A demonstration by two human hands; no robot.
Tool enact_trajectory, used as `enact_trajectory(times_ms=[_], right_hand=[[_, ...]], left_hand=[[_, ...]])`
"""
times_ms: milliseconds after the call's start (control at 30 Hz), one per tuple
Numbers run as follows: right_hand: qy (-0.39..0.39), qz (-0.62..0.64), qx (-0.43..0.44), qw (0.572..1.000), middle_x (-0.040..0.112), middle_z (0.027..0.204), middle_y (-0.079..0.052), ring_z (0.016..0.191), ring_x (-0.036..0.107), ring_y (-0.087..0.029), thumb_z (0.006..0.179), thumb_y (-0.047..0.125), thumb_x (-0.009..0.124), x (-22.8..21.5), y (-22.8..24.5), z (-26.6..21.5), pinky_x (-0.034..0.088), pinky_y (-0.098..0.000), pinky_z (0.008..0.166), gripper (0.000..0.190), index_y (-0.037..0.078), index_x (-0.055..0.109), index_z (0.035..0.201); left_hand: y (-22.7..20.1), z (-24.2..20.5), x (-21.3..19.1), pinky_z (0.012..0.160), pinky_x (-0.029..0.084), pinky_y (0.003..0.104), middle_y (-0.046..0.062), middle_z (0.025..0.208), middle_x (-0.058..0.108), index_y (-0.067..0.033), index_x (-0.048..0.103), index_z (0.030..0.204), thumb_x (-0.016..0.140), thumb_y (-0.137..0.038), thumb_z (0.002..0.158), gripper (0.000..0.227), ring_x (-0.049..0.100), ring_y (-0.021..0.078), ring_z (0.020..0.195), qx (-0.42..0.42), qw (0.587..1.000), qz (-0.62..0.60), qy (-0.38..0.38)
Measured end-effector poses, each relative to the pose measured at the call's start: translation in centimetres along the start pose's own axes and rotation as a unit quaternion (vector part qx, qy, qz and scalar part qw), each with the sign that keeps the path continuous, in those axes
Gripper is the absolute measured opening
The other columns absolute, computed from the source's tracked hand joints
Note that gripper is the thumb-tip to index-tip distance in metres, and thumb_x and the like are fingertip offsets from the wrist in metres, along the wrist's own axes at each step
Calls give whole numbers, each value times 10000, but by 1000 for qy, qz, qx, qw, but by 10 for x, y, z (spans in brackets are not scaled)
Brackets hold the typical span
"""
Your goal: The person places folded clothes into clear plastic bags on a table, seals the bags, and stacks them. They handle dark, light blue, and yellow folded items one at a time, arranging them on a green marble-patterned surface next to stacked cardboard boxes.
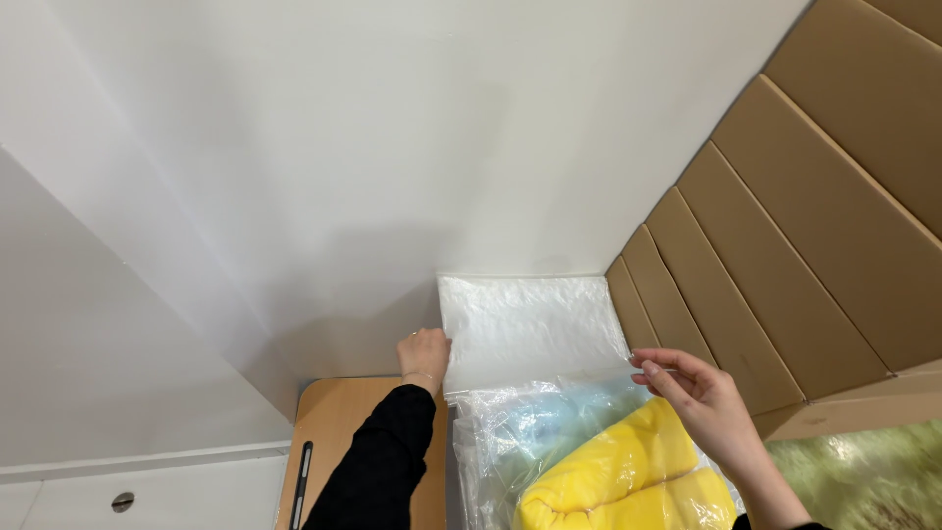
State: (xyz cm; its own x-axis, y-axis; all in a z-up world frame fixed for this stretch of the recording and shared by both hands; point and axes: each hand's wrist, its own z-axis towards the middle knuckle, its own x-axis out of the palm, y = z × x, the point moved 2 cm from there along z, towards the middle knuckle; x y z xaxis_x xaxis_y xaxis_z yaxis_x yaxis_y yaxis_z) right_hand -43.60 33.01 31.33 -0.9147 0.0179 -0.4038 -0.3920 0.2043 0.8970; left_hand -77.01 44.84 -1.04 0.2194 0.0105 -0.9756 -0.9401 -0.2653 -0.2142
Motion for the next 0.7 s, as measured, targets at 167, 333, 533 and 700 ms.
enact_trajectory(times_ms=[167,333,533,700], right_hand=[[1,21,-8,1000,839,1152,-189,983,804,-301,985,83,644,-1,3,-6,608,-357,951,290,-45,799,1194],[-1,36,-10,999,845,1144,-195,1003,799,-288,978,98,652,-16,6,-25,602,-349,950,297,-40,799,1196],[7,106,-47,993,847,1112,-196,957,791,-280,981,135,652,-41,-10,-58,595,-364,855,321,-1,780,1242],[80,345,93,931,721,1159,-368,970,696,-490,949,479,415,-71,-12,-130,579,-623,844,736,28,523,1520]], left_hand=[[-18,-19,-49,447,417,322,-62,798,679,-239,722,828,734,25,814,265,683,170,603,163,969,123,-140],[-54,-38,-180,315,424,402,21,543,520,-187,615,689,648,-324,1060,396,601,263,414,181,917,-38,-353],[-108,-151,-401,789,737,353,192,1014,781,-31,585,1036,466,-219,1100,232,821,257,959,242,686,-631,-269],[-171,-308,-445,618,435,230,-30,992,712,-145,661,1042,510,-276,1089,205,492,71,619,443,746,-450,-213]])
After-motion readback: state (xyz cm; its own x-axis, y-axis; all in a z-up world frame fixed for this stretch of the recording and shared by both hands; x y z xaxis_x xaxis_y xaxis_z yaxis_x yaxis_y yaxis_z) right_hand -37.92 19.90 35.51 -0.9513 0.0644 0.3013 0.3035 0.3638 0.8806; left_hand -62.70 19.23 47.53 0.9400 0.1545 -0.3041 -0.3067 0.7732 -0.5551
